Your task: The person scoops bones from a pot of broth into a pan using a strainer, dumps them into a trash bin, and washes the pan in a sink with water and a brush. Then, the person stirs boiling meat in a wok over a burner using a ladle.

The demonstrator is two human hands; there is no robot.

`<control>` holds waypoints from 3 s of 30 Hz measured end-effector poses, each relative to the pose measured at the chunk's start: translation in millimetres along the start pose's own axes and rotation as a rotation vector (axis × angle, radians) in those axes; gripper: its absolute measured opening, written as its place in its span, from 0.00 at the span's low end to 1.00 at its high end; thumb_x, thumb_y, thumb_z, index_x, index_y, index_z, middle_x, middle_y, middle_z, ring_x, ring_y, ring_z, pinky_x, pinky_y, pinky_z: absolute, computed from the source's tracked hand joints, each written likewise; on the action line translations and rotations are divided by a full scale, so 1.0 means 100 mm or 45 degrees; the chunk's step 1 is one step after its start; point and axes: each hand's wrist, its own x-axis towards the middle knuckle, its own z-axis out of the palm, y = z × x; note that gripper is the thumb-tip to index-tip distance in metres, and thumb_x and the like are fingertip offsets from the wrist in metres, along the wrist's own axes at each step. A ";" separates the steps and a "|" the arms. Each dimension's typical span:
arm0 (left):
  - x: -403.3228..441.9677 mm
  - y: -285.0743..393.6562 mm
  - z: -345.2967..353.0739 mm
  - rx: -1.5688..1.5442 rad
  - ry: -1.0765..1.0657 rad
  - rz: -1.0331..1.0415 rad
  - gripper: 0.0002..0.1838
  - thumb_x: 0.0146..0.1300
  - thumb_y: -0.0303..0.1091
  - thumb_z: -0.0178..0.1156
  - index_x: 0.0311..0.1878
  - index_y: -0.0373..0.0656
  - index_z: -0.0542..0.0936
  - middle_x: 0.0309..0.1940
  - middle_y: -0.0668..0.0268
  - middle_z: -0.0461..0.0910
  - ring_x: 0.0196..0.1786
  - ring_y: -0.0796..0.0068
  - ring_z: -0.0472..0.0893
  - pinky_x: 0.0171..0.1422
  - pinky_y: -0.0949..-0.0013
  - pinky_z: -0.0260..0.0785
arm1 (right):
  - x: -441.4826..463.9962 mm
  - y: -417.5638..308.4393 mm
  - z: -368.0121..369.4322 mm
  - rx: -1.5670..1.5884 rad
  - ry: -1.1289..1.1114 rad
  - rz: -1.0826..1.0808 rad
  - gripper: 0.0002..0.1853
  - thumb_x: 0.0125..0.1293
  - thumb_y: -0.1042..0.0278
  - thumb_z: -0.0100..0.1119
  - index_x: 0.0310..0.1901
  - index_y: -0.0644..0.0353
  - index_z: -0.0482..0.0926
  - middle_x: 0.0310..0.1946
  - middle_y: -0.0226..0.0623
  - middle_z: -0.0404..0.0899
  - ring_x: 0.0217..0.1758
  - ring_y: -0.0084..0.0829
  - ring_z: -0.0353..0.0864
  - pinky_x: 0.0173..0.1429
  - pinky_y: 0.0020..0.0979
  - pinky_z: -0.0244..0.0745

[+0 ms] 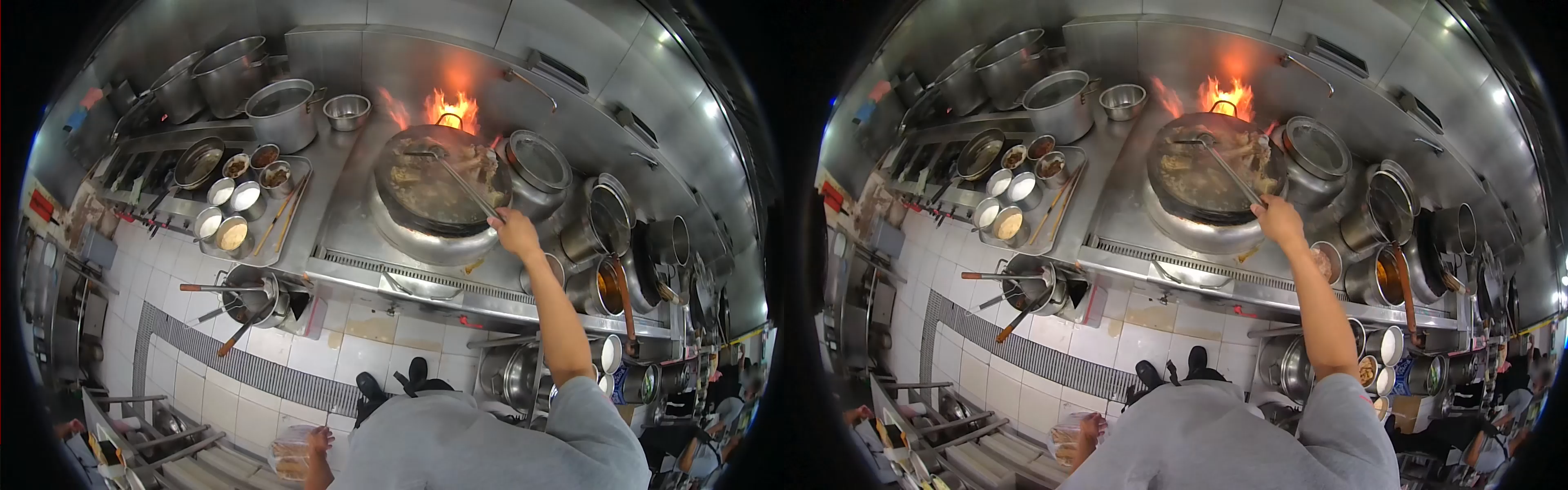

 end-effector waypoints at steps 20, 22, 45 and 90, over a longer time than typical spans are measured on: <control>0.08 0.76 0.22 -0.053 0.009 0.230 0.16 0.60 0.33 0.57 0.51 0.40 0.74 0.31 0.64 0.80 0.30 0.72 0.81 0.21 0.74 0.61 | 0.10 -0.09 0.40 0.120 0.032 -0.008 0.22 0.68 0.55 0.53 0.52 0.67 0.78 0.39 0.57 0.81 0.43 0.52 0.83 0.48 0.43 0.76; 0.09 0.73 0.20 -0.046 0.015 0.163 0.16 0.62 0.34 0.58 0.52 0.41 0.74 0.30 0.64 0.80 0.29 0.73 0.81 0.21 0.73 0.62 | 0.08 -0.15 0.39 0.266 -0.120 0.113 0.23 0.68 0.55 0.53 0.53 0.67 0.77 0.35 0.56 0.82 0.34 0.48 0.83 0.41 0.41 0.77; -0.05 0.48 0.22 -0.126 0.045 0.207 0.18 0.63 0.37 0.57 0.55 0.41 0.73 0.35 0.64 0.81 0.30 0.73 0.81 0.27 0.69 0.66 | -0.80 -0.23 -0.03 0.974 -0.347 0.348 0.20 0.69 0.57 0.54 0.54 0.64 0.77 0.19 0.32 0.74 0.11 0.21 0.66 0.16 0.27 0.63; -0.23 0.44 0.30 -0.078 0.102 0.125 0.20 0.63 0.36 0.57 0.57 0.41 0.71 0.35 0.62 0.81 0.32 0.71 0.82 0.28 0.70 0.66 | 1.11 0.30 0.46 0.317 -0.061 0.192 0.19 0.66 0.53 0.52 0.41 0.63 0.80 0.38 0.58 0.80 0.46 0.58 0.78 0.50 0.51 0.72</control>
